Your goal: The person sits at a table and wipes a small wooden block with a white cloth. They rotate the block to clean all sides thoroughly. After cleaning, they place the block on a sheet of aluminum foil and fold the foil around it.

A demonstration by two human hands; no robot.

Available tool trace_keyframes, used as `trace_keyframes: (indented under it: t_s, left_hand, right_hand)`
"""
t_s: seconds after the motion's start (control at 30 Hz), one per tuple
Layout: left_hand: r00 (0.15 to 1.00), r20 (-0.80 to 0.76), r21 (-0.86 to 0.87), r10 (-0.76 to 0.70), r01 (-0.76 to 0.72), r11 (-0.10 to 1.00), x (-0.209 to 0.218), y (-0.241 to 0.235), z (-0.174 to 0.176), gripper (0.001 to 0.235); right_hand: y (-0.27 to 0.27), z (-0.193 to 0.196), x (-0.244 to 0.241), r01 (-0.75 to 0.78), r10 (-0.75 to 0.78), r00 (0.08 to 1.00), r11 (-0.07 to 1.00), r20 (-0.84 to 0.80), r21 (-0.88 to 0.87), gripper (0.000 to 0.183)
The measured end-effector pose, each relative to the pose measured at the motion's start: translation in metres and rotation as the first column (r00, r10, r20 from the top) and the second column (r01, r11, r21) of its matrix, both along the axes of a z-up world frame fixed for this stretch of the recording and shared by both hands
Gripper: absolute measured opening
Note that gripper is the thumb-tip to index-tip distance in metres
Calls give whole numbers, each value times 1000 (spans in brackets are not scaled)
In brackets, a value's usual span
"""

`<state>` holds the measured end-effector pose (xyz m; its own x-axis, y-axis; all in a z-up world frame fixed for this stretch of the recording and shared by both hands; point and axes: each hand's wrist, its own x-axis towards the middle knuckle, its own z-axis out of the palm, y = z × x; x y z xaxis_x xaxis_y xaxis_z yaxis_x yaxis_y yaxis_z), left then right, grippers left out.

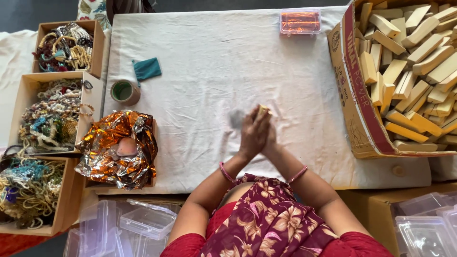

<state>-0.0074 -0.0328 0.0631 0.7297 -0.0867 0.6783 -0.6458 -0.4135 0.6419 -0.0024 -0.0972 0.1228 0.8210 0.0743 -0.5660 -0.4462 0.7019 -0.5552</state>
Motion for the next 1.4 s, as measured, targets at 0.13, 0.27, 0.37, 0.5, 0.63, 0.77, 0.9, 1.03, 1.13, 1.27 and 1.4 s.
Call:
trace_keyframes:
  t_s: [0.13, 0.27, 0.37, 0.5, 0.63, 0.77, 0.9, 1.03, 1.13, 1.27, 1.4]
  left_hand:
    - [970, -200, 193, 137, -98, 976, 30, 25, -22, 45]
    - [846, -530, -304, 64, -260, 917, 68, 51, -99, 44]
    - [571, -672, -734, -473, -427, 528, 65, 55, -124, 45]
    - [402, -26, -721, -915, -642, -261, 11, 38, -27, 55]
    - [344, -214, -889, -914, -456, 37, 7, 37, -56, 56]
    - [273, -412, -888, -869, -332, 317, 13, 41, -99, 57]
    - [282, -331, -812, -900, -571, 120, 7, 41, -19, 52]
    - [258, -292, -790, -921, -607, 81, 14, 47, -87, 50]
    - [193, -563, -790, -804, -413, 454, 21, 53, -143, 43]
    - [190, -530, -713, -826, -627, 313, 20, 65, -114, 33]
    - [92, -594, -690, -799, -569, 447, 25, 75, -173, 31]
  right_hand:
    - [9, -48, -32, -73, 72, 995, 997, -75, -6, 43]
    - [-7, -110, -48, -198, 277, 946, 905, 168, -376, 37]
    - [-4, -85, -50, -92, 491, 799, 670, 347, -736, 38]
    - [4, -66, -21, 579, 852, 503, -205, 147, -789, 47]
    - [-20, -86, 20, 484, 794, 586, -185, 159, -855, 52]
    - [-18, -113, 17, 421, 640, 701, -16, 314, -907, 48]
    - [-5, -117, 3, 429, 786, 596, -135, 167, -893, 47]
    - [-14, -135, 16, 386, 829, 555, -184, 68, -904, 49]
    - [-22, -153, 19, 126, 664, 743, -16, 84, -992, 38]
    - [-6, -151, -11, 291, 895, 354, 169, 270, -942, 45]
    - [-12, -124, 3, 441, 930, 321, 20, 179, -897, 45]
